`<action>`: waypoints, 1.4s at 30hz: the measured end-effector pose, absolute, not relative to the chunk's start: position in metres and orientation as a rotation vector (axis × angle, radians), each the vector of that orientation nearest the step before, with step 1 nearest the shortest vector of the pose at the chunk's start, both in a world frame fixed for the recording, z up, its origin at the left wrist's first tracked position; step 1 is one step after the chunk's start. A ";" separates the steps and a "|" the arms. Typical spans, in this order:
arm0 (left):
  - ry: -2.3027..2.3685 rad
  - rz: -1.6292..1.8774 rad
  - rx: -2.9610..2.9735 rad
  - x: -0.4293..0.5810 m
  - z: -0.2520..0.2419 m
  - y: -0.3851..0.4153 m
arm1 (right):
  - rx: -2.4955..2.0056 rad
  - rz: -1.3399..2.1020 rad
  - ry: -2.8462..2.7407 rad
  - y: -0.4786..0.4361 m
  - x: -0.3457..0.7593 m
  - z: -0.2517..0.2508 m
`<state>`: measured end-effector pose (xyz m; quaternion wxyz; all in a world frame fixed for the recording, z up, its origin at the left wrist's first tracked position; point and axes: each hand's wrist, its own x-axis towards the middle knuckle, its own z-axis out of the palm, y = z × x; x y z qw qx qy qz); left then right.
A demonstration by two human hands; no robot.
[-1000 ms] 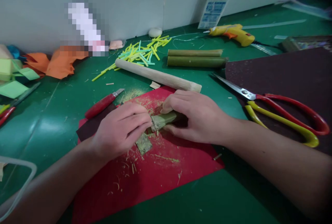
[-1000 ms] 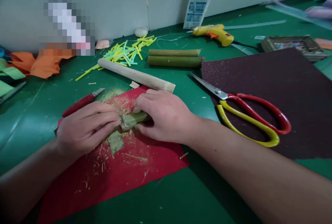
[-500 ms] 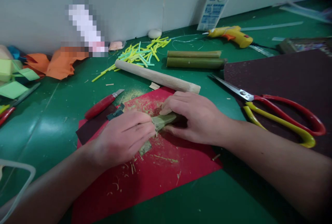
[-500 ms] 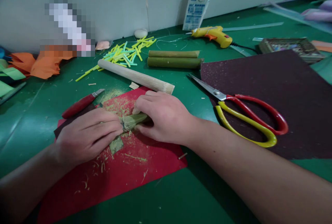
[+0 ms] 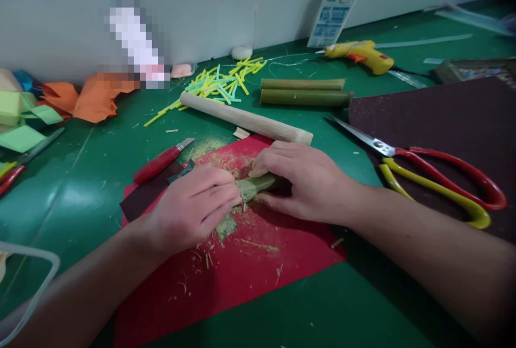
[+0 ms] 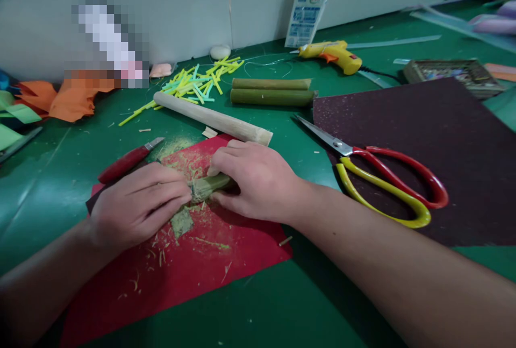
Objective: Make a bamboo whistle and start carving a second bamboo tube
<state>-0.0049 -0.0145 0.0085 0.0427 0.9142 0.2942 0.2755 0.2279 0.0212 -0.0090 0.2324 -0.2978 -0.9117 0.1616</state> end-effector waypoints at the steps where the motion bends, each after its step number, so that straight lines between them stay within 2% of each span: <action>1: 0.922 0.851 2.798 -0.005 0.009 -0.014 | -0.829 0.440 -2.511 0.021 0.228 -0.009; 12: 1.004 0.884 2.743 -0.004 0.009 -0.013 | -0.861 0.451 -2.520 0.021 0.228 -0.008; 24: 0.890 0.884 2.737 -0.004 0.009 -0.015 | -0.851 0.475 -2.510 0.020 0.228 -0.008; 30: 1.165 0.921 2.538 -0.005 0.008 -0.014 | -0.850 0.481 -2.514 0.021 0.227 -0.007; 42: 1.129 1.002 2.326 -0.005 0.006 -0.014 | -0.839 0.486 -2.515 0.021 0.228 -0.008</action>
